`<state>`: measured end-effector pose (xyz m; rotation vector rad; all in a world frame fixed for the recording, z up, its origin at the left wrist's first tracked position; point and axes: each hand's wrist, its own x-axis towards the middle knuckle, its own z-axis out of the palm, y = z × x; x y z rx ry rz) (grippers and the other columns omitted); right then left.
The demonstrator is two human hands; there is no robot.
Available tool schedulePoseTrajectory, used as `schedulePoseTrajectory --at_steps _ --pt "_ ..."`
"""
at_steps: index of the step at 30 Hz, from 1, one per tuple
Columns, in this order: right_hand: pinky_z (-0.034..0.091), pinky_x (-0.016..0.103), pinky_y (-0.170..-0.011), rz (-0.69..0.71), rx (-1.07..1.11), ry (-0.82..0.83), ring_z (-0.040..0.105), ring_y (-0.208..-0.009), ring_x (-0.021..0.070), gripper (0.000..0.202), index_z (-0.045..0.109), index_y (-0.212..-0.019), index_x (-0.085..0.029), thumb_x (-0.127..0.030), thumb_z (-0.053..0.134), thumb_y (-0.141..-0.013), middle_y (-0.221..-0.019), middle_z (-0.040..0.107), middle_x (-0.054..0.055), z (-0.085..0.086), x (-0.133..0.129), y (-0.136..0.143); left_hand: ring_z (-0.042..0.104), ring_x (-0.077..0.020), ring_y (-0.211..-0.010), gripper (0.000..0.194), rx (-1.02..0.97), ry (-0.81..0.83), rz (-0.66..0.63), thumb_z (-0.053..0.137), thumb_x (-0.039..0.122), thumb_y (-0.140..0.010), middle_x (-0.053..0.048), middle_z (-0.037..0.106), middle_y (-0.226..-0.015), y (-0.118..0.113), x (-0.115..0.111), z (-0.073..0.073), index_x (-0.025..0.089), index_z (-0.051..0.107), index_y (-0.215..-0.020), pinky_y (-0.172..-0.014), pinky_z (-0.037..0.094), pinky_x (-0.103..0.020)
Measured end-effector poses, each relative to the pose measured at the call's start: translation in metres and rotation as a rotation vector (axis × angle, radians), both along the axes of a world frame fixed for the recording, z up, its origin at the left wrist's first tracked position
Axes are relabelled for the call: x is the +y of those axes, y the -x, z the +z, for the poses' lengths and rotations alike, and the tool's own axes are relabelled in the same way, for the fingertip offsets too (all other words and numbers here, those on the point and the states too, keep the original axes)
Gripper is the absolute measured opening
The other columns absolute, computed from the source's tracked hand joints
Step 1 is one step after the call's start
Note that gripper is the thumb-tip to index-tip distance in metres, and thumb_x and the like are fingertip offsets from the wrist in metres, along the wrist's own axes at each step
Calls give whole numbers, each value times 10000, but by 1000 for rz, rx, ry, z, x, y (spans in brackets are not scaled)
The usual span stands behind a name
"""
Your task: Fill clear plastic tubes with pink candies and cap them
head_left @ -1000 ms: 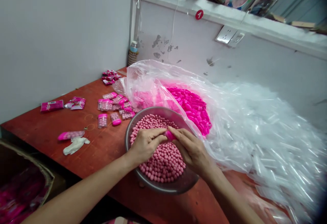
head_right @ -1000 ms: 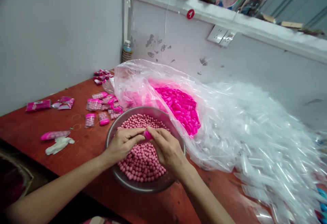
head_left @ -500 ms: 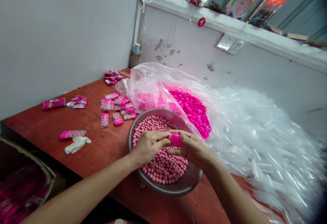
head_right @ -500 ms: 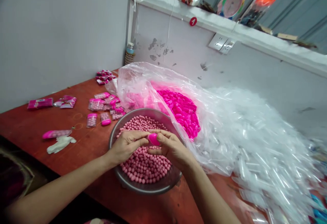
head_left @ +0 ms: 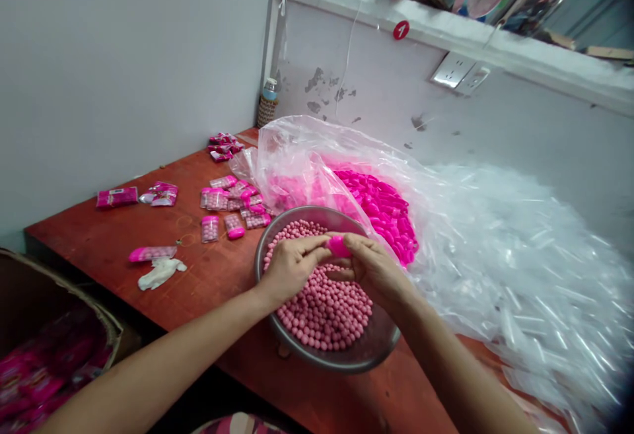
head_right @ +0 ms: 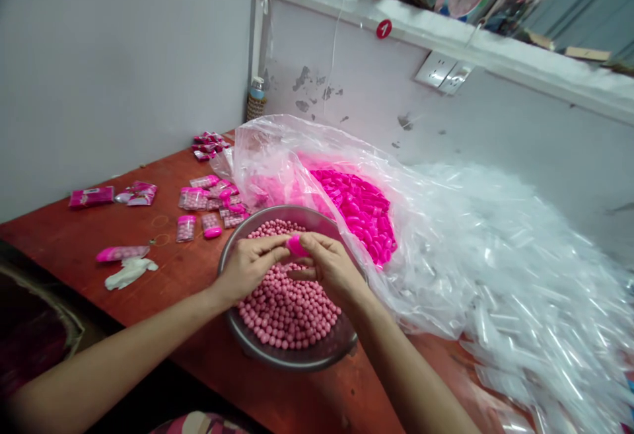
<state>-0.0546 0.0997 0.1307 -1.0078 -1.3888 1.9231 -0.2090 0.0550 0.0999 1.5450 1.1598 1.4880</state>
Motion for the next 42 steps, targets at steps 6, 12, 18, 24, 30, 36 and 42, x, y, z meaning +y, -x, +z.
schedulePoseTrajectory --at_steps 6,12,18,24,30,36,42 --pt "514 307 -666 37 -389 -484 605 -843 179 348 575 -1055 -207 -437 524 -799 -1002 623 67 -4 31 4 546 -220 -1086 441 -94 -26 257 543 292 -805 -94 579 -1205 58 72 21 109 513 -1206 -931 415 -324" --pt "418 321 -707 223 -842 -861 574 -761 199 177 639 -814 -167 -275 649 -674 -823 647 56 -47 47 21 474 -217 -1172 516 9 -36 259 565 331 -791 -131 516 -1270 80 68 6 113 465 -1248 -992 355 -335" --pt "385 222 -541 305 -775 -737 521 -595 121 182 582 -729 -157 -287 671 -637 -647 586 -13 -75 54 29 583 -212 -1036 428 -39 108 114 539 309 -796 -113 628 -1130 55 23 -11 121 536 -1180 -910 444 -335" --pt "455 247 -585 201 -317 -325 547 -600 103 258 521 -765 -148 -349 658 -677 -679 568 -23 -51 44 24 565 -220 -1051 422 152 115 130 558 251 -764 -87 607 -1166 41 10 -6 173 543 -1179 -923 425 -350" --pt "494 268 -647 96 -100 -288 580 -665 105 273 535 -871 -171 -284 687 -674 -753 583 -22 -26 15 9 618 -184 -842 227 106 157 -97 498 231 -793 -56 678 -924 20 6 -7 162 651 -947 -760 480 -287" --pt "505 269 -645 21 -246 -648 610 -699 130 290 543 -1023 -200 -302 599 -757 -809 630 11 -30 4 -20 577 -142 -688 235 -24 237 -285 512 216 -773 -44 643 -800 5 9 -5 116 647 -938 -627 470 -243" --pt "481 212 -598 23 -386 -965 609 -635 105 173 592 -961 -214 -259 541 -803 -834 658 14 -32 -2 -36 572 -155 -707 294 11 310 -307 540 267 -762 -49 645 -823 -3 10 -6 145 634 -1012 -631 479 -255"
